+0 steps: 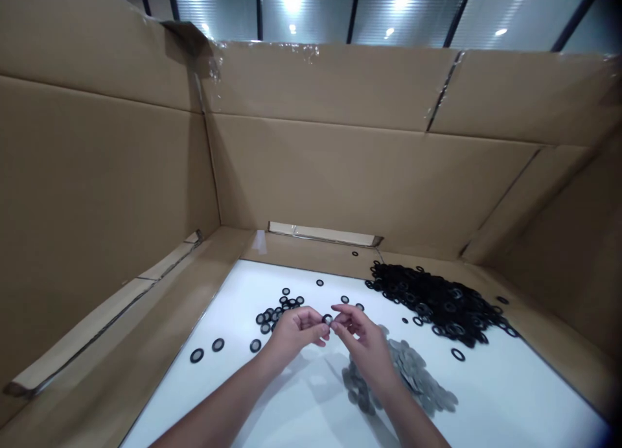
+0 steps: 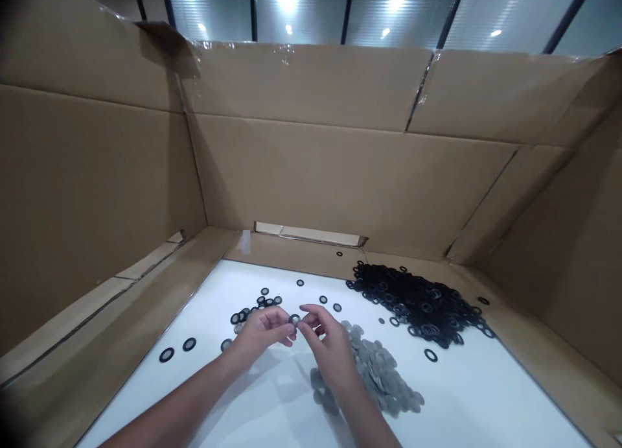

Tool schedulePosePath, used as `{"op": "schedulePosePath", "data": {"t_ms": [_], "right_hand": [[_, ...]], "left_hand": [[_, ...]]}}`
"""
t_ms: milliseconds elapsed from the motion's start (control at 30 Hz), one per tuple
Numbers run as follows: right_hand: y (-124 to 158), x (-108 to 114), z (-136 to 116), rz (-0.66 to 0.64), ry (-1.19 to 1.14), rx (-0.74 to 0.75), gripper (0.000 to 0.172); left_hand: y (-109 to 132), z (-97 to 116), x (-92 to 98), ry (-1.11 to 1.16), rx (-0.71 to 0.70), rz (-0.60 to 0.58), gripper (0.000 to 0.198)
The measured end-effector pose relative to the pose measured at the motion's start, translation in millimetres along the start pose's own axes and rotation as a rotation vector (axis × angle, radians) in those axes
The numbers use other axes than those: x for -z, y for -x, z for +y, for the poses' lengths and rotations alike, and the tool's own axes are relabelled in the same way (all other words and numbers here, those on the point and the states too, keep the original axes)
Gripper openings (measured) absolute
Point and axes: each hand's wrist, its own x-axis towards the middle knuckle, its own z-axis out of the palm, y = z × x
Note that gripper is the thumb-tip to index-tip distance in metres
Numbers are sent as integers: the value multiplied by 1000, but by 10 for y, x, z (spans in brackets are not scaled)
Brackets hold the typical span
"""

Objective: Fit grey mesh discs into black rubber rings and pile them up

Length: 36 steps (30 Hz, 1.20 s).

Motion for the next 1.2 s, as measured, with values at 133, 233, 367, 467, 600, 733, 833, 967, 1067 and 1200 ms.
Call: {"op": "schedulePosePath", "data": {"t_ms": [133,233,367,467,600,733,833,967,1067,1200], "right_hand": [[0,-12,35,-19,-28,-64,26],[-9,-22,46,-42,-78,-105,27],[-17,-35,40,-84,-173,-168,31],[-3,-63,47,-109,-250,-219,31],[32,-118,62,-130,-345,-254,29],[47,-148,58,-164,-408,-265,30],[49,-145,58,-172,-414,-252,30],[45,-124,74,-145,-394,-242,29],[40,-110,69,-122,-381,-236,30],[48,-117,22,-99,-355,-215,31]], "left_hand": [[-5,8,1,-27,-8,-14,41],[0,19,2,-37,-19,-25,42],[8,14,11,-55,-15,-26,40],[10,-4,18,-78,-15,-36,37],[24,-23,12,-104,-16,-69,34],[38,-5,-2,-138,-19,-95,30],[51,35,-9,-177,-42,-89,27],[86,99,-4,-239,-88,-75,20],[101,132,11,-283,-118,-103,24],[89,146,29,-354,-156,-119,24]]}}
